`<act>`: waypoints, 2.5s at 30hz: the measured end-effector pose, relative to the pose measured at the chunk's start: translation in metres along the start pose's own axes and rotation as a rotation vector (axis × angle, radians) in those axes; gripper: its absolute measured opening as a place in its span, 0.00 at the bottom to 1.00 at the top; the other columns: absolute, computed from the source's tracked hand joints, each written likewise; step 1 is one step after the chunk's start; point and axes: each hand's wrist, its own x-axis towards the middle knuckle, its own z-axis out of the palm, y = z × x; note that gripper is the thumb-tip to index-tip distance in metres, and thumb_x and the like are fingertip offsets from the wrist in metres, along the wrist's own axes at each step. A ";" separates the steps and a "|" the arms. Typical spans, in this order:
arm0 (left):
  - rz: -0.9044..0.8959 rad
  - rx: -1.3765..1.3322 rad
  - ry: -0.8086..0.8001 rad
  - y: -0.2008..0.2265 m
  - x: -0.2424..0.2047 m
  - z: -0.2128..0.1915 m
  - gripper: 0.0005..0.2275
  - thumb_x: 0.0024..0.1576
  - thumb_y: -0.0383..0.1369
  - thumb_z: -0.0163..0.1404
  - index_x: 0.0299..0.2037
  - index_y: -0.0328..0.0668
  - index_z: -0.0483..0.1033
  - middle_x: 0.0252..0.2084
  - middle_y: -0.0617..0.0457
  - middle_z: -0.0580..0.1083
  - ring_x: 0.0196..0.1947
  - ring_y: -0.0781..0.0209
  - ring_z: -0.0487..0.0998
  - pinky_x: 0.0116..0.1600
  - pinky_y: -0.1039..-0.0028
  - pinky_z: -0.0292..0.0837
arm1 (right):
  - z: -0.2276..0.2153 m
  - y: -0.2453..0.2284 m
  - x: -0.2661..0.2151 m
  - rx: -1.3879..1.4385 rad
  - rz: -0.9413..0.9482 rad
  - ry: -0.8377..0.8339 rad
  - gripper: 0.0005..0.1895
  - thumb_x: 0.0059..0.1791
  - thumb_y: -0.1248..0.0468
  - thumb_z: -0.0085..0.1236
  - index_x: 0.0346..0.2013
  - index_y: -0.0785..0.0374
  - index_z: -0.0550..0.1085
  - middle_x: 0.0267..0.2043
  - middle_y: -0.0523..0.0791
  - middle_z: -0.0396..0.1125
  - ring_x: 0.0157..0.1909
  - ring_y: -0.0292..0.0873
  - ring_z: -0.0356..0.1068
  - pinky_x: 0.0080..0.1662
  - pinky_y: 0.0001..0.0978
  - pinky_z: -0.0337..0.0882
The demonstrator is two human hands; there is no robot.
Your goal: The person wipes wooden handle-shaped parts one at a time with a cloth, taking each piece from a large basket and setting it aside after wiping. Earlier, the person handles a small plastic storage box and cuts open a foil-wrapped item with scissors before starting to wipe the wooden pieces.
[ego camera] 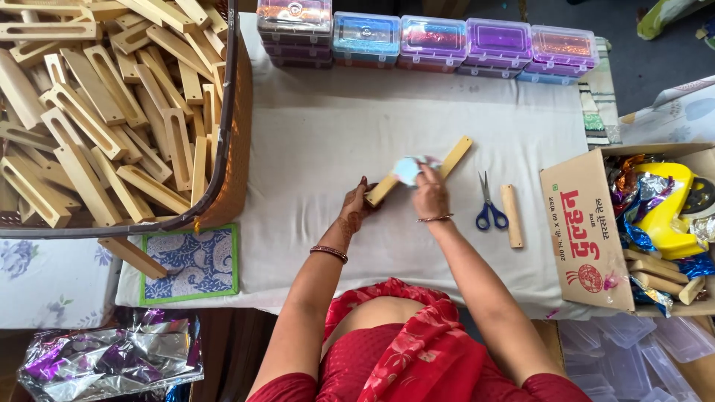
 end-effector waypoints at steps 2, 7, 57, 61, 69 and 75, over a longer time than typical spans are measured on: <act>-0.124 -0.051 0.057 0.009 -0.013 0.013 0.33 0.65 0.57 0.42 0.62 0.30 0.71 0.54 0.41 0.76 0.50 0.50 0.79 0.53 0.59 0.81 | 0.007 -0.026 -0.004 0.307 -0.276 0.044 0.13 0.51 0.74 0.50 0.48 0.68 0.78 0.67 0.52 0.66 0.63 0.52 0.68 0.63 0.39 0.69; -0.174 -0.288 0.035 0.009 -0.016 0.001 0.38 0.56 0.67 0.39 0.66 0.45 0.67 0.56 0.50 0.74 0.54 0.52 0.76 0.59 0.53 0.73 | -0.032 -0.076 -0.010 0.230 -0.381 -0.365 0.17 0.51 0.59 0.53 0.51 0.64 0.75 0.76 0.52 0.49 0.75 0.54 0.49 0.71 0.50 0.48; 0.119 -0.048 -0.083 -0.025 0.003 -0.013 0.26 0.68 0.51 0.42 0.56 0.29 0.75 0.48 0.45 0.77 0.46 0.56 0.77 0.52 0.65 0.77 | 0.027 -0.044 -0.032 0.190 -0.391 -0.049 0.09 0.52 0.72 0.49 0.40 0.64 0.78 0.54 0.52 0.73 0.56 0.52 0.72 0.54 0.42 0.74; 0.287 0.085 -0.005 -0.006 -0.023 0.009 0.16 0.60 0.32 0.50 0.55 0.33 0.78 0.49 0.47 0.80 0.49 0.57 0.81 0.57 0.68 0.80 | -0.017 0.005 0.020 0.436 -0.060 0.177 0.12 0.46 0.74 0.47 0.38 0.63 0.77 0.42 0.53 0.72 0.49 0.57 0.71 0.53 0.50 0.71; 0.612 1.264 0.019 0.021 -0.069 0.008 0.16 0.60 0.31 0.52 0.58 0.48 0.79 0.55 0.54 0.79 0.58 0.56 0.76 0.69 0.67 0.68 | -0.044 0.043 0.050 0.114 0.690 0.031 0.36 0.41 0.47 0.70 0.58 0.60 0.70 0.58 0.56 0.61 0.59 0.59 0.63 0.58 0.52 0.64; 0.864 1.536 0.031 0.027 -0.095 -0.002 0.24 0.60 0.49 0.56 0.59 0.42 0.72 0.61 0.48 0.70 0.66 0.51 0.64 0.70 0.58 0.54 | -0.020 0.054 0.044 0.147 0.794 -0.241 0.48 0.34 0.52 0.73 0.65 0.58 0.64 0.63 0.53 0.61 0.62 0.57 0.64 0.57 0.52 0.68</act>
